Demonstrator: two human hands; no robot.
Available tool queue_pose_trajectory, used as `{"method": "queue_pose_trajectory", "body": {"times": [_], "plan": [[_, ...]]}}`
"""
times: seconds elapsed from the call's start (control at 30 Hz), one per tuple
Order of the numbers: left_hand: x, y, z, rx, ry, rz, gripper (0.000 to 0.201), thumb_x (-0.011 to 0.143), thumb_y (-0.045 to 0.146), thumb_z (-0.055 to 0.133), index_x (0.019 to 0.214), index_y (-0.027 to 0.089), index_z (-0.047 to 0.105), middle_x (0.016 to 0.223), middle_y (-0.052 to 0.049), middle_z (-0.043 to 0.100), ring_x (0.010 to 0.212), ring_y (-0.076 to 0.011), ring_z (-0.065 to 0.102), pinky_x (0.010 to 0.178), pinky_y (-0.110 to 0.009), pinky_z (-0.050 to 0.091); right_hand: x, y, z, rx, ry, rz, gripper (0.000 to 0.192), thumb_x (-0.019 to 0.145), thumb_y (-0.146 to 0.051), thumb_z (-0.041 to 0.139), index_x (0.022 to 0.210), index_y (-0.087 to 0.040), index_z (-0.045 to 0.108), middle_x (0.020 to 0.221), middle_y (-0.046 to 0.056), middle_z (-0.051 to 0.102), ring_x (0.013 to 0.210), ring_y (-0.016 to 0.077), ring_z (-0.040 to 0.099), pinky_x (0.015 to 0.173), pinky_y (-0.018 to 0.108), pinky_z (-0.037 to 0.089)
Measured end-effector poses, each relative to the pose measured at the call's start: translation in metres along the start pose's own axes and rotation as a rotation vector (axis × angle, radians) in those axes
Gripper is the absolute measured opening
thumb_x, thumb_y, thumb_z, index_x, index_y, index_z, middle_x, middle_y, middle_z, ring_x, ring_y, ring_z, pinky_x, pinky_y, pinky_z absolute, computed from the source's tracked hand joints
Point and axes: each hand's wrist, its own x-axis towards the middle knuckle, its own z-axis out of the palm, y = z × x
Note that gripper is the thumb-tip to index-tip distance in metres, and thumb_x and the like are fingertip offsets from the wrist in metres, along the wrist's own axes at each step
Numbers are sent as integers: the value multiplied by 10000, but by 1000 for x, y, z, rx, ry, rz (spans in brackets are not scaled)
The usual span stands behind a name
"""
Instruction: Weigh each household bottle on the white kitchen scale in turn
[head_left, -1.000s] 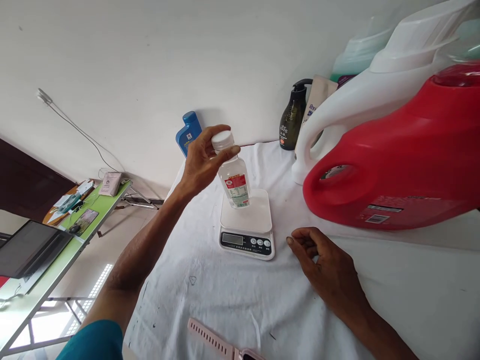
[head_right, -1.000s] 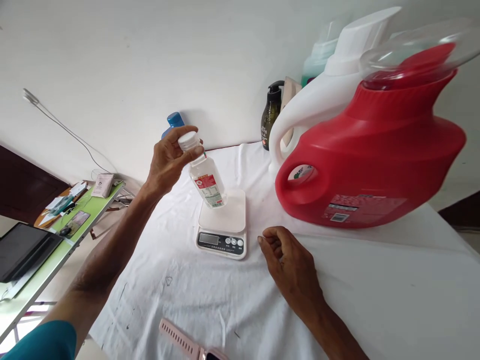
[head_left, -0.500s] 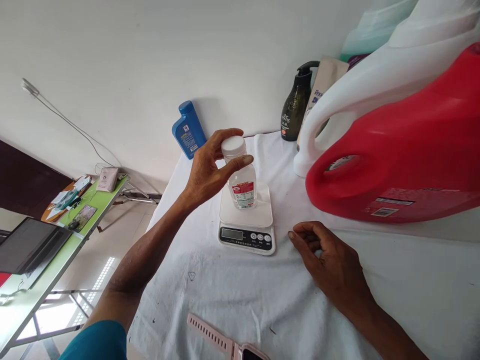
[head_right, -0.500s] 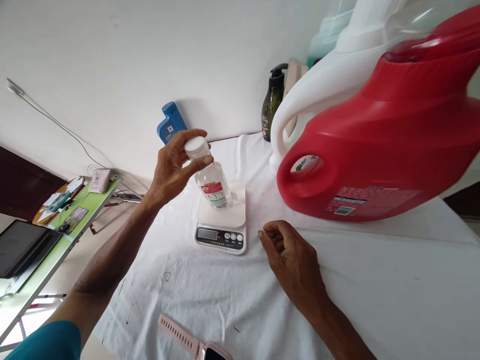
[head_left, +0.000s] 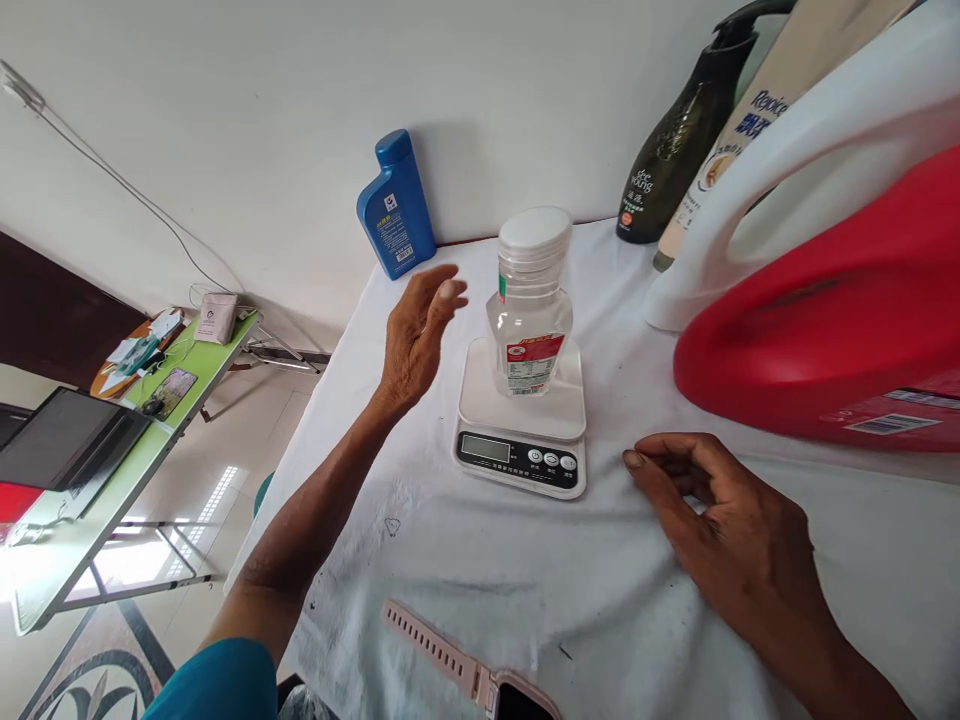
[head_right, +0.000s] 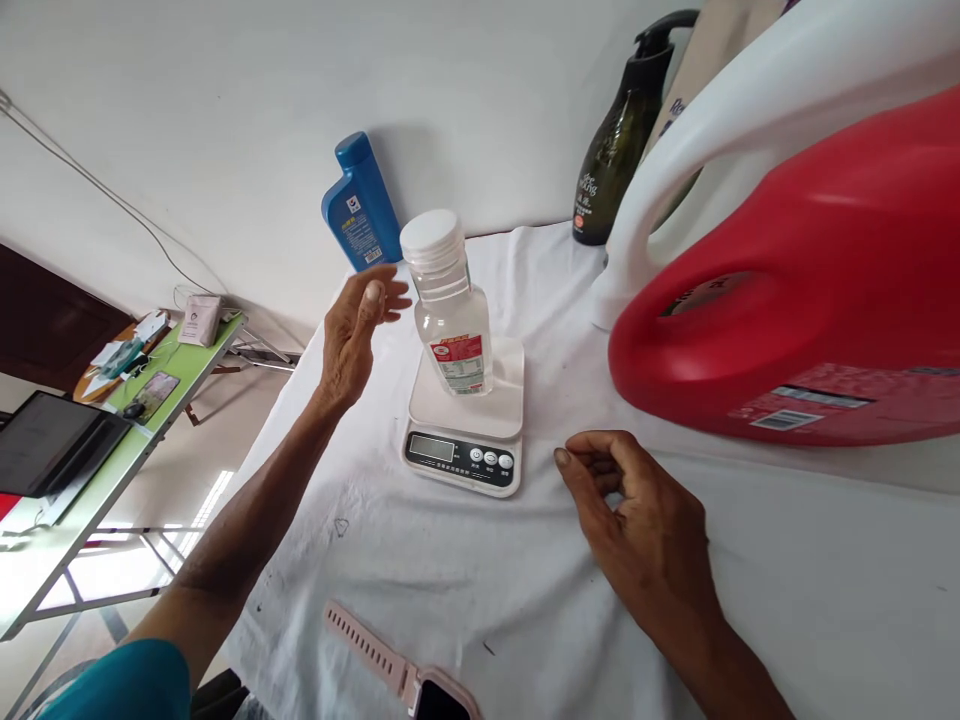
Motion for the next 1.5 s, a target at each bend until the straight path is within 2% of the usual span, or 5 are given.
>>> {"method": "queue_pose_trajectory", "body": {"times": [0.17,0.3,0.97,1.27,1.5], "plan": [[-32,-77,-19,117,218,-323,387,1039,564,572,994,201,695,813,-26,673,705,-143,623,675,-287,508,0,1,1,-10,0,24,433,701,-687,622,843,-282,682,779,46,733,727,275,680,619,376,481],[-39,-95,-26,123,199,-398,297,1041,450,547,956,201,686,729,11,608,629,-121,547,634,-263,458,-1,5,1,-39,4,42,427,709,-682,626,857,-287,693,801,40,742,742,271,691,601,364,471],[-38,-91,-27,194,113,-323,612,1044,749,414,1007,204,692,828,-45,671,701,-169,612,718,-333,505,-1,7,1,-38,-2,34,418,741,-675,622,866,-281,682,799,41,738,774,286,706,728,407,511],[-26,-42,-4,330,-226,115,1414,545,807,947,1677,268,294,1685,-249,454,1596,-450,414,1282,-644,316,-3,9,-3,-31,-20,28,433,768,-682,632,893,-271,688,813,46,735,789,280,694,673,376,484],[6,-4,18,118,-417,-7,984,628,628,998,1442,220,628,1441,-162,706,1385,-392,641,1181,-547,496,-1,9,-1,-6,-19,16,406,773,-665,632,868,-272,675,791,43,734,745,273,697,631,370,503]]}}
